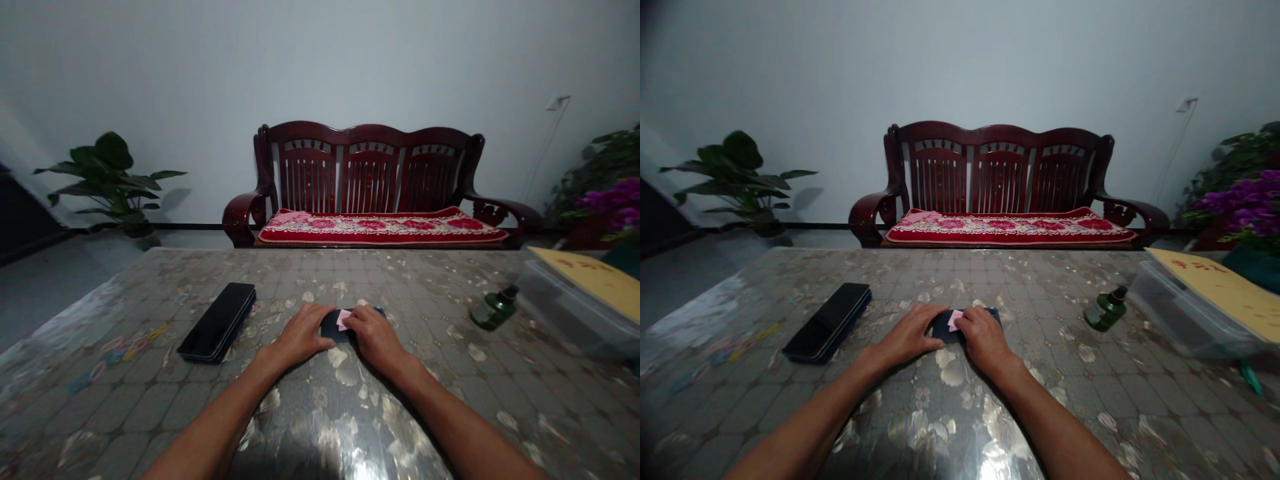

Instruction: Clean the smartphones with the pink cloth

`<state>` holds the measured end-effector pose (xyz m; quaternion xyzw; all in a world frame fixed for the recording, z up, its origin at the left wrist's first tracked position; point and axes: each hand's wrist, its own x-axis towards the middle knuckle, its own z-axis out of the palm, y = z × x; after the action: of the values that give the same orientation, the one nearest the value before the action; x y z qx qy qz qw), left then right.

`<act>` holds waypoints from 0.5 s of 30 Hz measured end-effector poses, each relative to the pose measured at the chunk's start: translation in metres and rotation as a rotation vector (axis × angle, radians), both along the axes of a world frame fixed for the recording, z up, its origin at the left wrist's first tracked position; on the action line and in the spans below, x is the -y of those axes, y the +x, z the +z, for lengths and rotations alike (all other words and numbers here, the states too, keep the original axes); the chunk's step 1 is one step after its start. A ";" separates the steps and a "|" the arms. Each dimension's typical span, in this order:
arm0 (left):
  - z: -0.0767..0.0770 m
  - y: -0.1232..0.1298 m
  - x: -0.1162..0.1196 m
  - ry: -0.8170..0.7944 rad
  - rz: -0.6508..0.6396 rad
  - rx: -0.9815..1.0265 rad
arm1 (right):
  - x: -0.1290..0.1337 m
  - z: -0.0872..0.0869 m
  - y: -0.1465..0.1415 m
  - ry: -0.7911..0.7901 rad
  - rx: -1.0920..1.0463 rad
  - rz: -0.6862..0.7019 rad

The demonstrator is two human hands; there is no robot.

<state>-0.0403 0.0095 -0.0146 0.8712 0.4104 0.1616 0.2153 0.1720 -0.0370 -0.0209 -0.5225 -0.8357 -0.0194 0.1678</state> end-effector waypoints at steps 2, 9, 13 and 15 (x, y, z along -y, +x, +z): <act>0.002 -0.001 0.001 0.001 -0.008 -0.006 | 0.000 0.000 0.006 -0.003 -0.010 -0.070; 0.002 -0.007 0.003 0.124 -0.114 -0.085 | 0.001 -0.001 0.019 0.025 -0.060 -0.114; 0.000 -0.006 0.003 0.219 -0.159 -0.160 | 0.000 -0.002 0.022 0.105 -0.181 -0.050; 0.001 -0.005 0.002 0.256 -0.176 -0.176 | -0.003 0.000 0.026 0.154 -0.263 -0.062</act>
<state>-0.0449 0.0075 -0.0139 0.9349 0.3261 0.1161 0.0790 0.1977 -0.0343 -0.0208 -0.5315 -0.7862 -0.0200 0.3146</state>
